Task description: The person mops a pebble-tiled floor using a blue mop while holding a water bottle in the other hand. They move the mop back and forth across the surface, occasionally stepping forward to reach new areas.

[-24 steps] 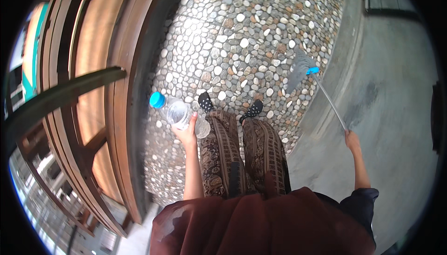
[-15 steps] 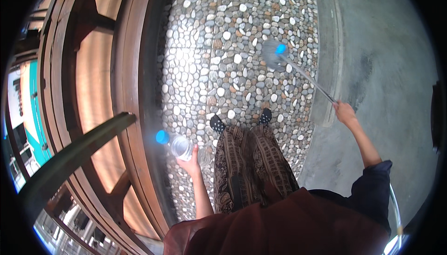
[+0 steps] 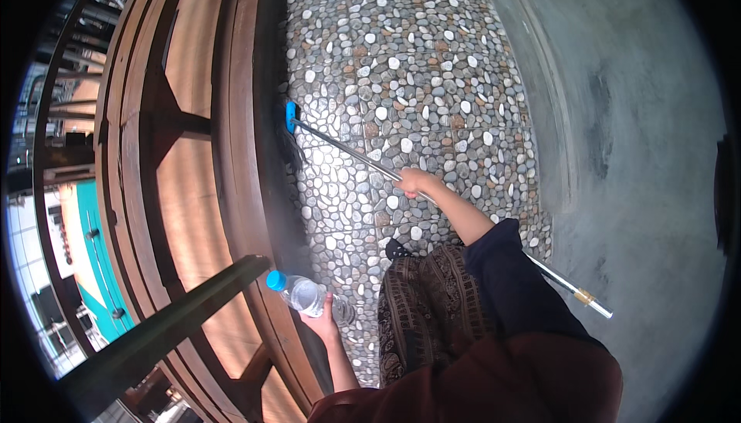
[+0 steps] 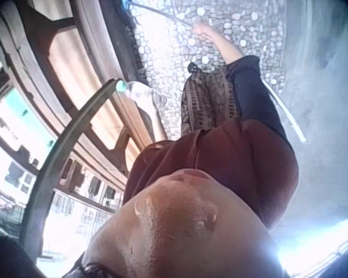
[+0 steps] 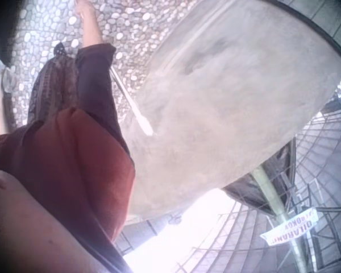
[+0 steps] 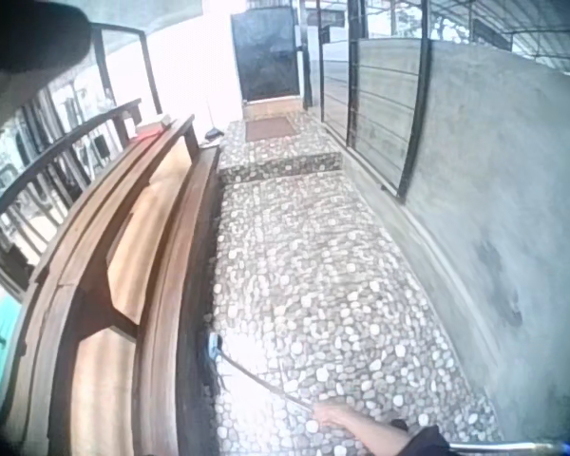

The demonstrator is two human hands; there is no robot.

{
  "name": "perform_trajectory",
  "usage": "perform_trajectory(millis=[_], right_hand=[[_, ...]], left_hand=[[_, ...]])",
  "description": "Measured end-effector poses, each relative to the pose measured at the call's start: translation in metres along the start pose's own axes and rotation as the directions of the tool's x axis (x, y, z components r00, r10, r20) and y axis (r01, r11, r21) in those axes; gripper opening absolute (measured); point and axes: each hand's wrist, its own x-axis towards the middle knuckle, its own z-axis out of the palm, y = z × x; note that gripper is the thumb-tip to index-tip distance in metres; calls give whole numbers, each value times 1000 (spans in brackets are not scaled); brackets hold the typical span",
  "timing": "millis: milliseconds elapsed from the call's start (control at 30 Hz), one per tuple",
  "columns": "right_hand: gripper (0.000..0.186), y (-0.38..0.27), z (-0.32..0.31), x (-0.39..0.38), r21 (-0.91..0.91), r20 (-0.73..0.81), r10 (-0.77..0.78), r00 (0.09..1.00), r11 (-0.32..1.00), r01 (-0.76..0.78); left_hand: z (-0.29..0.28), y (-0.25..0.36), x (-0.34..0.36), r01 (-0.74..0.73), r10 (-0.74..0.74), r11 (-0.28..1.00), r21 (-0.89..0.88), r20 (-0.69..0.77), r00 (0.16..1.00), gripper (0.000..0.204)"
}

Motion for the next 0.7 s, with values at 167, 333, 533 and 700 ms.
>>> perform_trajectory(millis=[167,333,533,700], right_hand=[[44,108,15,-97,-164,-377,200,904,946,-278],[48,253,99,-274,-104,-357,300,884,928,-357],[50,299,287,-522,276,-174,792,585,609,-744],[44,298,330,-505,645,-299,869,393,488,-588]], left_hand=[[28,14,9,28,-26,1000,-10,168,986,55],[74,31,6,-62,29,996,62,436,900,57],[179,52,-13,-400,-27,893,207,912,410,61],[276,58,-68,-823,-333,447,350,919,211,78]])
